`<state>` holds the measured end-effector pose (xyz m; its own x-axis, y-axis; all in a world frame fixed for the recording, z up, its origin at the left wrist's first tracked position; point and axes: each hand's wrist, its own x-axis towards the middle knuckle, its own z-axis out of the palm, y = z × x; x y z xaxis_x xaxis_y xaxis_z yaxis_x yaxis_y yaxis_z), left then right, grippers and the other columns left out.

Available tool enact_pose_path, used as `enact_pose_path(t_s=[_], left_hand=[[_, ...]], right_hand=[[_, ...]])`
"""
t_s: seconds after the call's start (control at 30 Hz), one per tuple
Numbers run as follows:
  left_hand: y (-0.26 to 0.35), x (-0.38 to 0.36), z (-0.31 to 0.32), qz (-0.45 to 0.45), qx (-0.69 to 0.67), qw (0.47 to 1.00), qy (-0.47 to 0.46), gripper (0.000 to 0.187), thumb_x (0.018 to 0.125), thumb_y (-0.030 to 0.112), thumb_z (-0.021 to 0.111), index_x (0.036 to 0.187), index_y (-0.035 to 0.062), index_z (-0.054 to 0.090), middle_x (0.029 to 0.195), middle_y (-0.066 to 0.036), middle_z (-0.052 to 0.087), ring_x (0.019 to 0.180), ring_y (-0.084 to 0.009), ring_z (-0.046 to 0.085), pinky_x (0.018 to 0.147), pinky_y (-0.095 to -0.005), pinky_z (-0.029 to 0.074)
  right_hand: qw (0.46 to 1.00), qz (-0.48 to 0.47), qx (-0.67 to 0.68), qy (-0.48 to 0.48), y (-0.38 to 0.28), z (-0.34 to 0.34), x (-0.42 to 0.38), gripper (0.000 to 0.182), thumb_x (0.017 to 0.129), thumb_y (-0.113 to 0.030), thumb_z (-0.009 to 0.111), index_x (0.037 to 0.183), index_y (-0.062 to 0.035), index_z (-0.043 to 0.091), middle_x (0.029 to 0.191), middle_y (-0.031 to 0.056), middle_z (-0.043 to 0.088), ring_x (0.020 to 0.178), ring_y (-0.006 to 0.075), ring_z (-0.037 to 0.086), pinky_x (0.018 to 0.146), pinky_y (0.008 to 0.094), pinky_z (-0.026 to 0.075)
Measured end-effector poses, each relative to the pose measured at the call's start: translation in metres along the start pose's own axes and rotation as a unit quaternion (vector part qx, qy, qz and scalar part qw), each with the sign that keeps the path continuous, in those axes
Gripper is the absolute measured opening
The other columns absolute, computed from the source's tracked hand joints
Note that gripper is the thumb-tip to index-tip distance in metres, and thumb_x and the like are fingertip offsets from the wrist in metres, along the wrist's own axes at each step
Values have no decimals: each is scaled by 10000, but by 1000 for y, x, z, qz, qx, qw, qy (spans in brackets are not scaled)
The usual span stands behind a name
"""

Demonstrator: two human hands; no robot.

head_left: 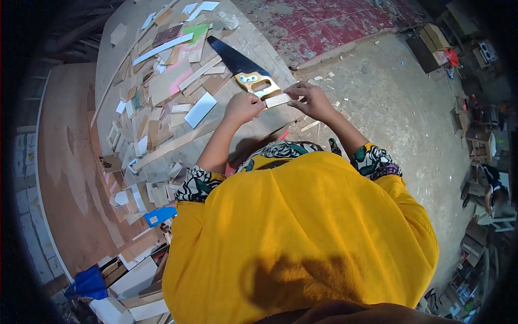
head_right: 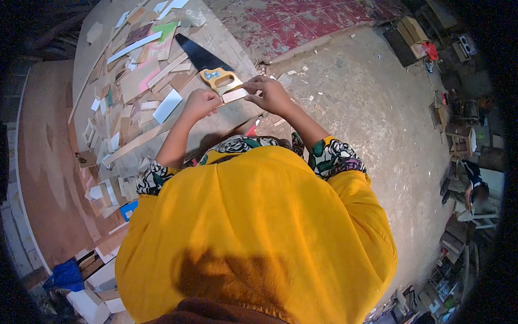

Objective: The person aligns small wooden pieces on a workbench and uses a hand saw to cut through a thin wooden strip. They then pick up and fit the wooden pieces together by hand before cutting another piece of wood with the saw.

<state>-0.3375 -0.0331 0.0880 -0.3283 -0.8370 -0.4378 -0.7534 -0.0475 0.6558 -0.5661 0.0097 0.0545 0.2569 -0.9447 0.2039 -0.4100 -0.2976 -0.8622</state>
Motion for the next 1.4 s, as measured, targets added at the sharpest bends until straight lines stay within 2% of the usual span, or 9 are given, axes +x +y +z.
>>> enact_pose_path(t_s=[0.13, 0.27, 0.57, 0.63, 0.83, 0.9, 1.07, 1.2, 1.4], left_hand=[[-26, -3, -15, 10, 1, 1000, 1, 270, 744, 294, 587, 742, 41, 684, 572, -49, 621, 439, -112, 553, 449, -246, 435], [-38, -13, -30, 1, 2, 1000, 13, 291, 742, 324, 564, 758, 67, 699, 570, -46, 630, 459, -134, 583, 488, -264, 469], [-55, -29, -17, 57, 111, 992, 22, 278, 692, 350, 565, 689, 97, 680, 678, -119, 633, 659, -301, 613, 609, -405, 480], [-56, -35, -20, 84, 139, 986, 39, 284, 710, 343, 572, 699, 79, 674, 633, -114, 620, 601, -277, 604, 573, -379, 469], [-71, -32, -19, 107, 98, 987, 68, 270, 737, 333, 587, 747, 80, 684, 580, -91, 610, 530, -236, 593, 529, -337, 452], [-71, -28, -19, 35, 70, 996, 42, 275, 711, 344, 571, 736, 95, 687, 677, -149, 621, 657, -329, 607, 607, -410, 475], [-77, -16, -25, 71, 114, 989, 67, 300, 717, 364, 571, 720, 85, 682, 655, -141, 618, 639, -314, 609, 590, -400, 472], [-74, -10, -28, 86, 122, 988, 45, 303, 746, 355, 580, 721, 72, 685, 577, -37, 629, 508, -164, 579, 519, -305, 444], [-74, -11, -20, 118, 131, 983, 49, 317, 711, 385, 567, 685, 90, 682, 638, -134, 620, 623, -318, 602, 586, -395, 471]], right_hand=[[998, -30, -40, -41, -2, 12, 22, 305, 747, -158, 702, 1032, -61, 651, 949, 115, 632, 845, 212, 613, 723, 325, 489], [990, 12, 134, 42, 28, 26, 64, 332, 759, -158, 704, 1062, -40, 641, 962, 105, 651, 851, 154, 604, 760, 290, 475], [993, -106, -25, 50, 11, 118, 174, 361, 696, -265, 728, 985, -59, 663, 926, 136, 639, 814, 278, 615, 729, 351, 490], [883, 47, -390, -257, -7, 98, 167, 335, 718, -234, 690, 973, -23, 636, 980, 166, 602, 861, 302, 598, 767, 364, 494], [886, -20, -433, -167, 50, 124, 114, 189, 658, -106, 639, 841, -64, 609, 923, 157, 551, 851, 303, 578, 723, 383, 492], [894, -39, -408, -182, 53, 115, 110, 194, 664, -98, 628, 852, -62, 600, 924, 153, 549, 844, 305, 574, 721, 386, 491], [910, -139, -309, -238, 44, 83, 89, 187, 700, -119, 609, 871, -52, 574, 958, 149, 551, 877, 318, 578, 704, 404, 486], [877, 14, -387, -284, 37, 93, 102, 200, 728, -171, 594, 885, -52, 561, 876, 155, 591, 836, 327, 600, 699, 440, 479], [972, 25, -228, 50, 38, 57, 79, 187, 720, -109, 581, 892, -37, 578, 844, 143, 616, 788, 313, 600, 678, 395, 468]])
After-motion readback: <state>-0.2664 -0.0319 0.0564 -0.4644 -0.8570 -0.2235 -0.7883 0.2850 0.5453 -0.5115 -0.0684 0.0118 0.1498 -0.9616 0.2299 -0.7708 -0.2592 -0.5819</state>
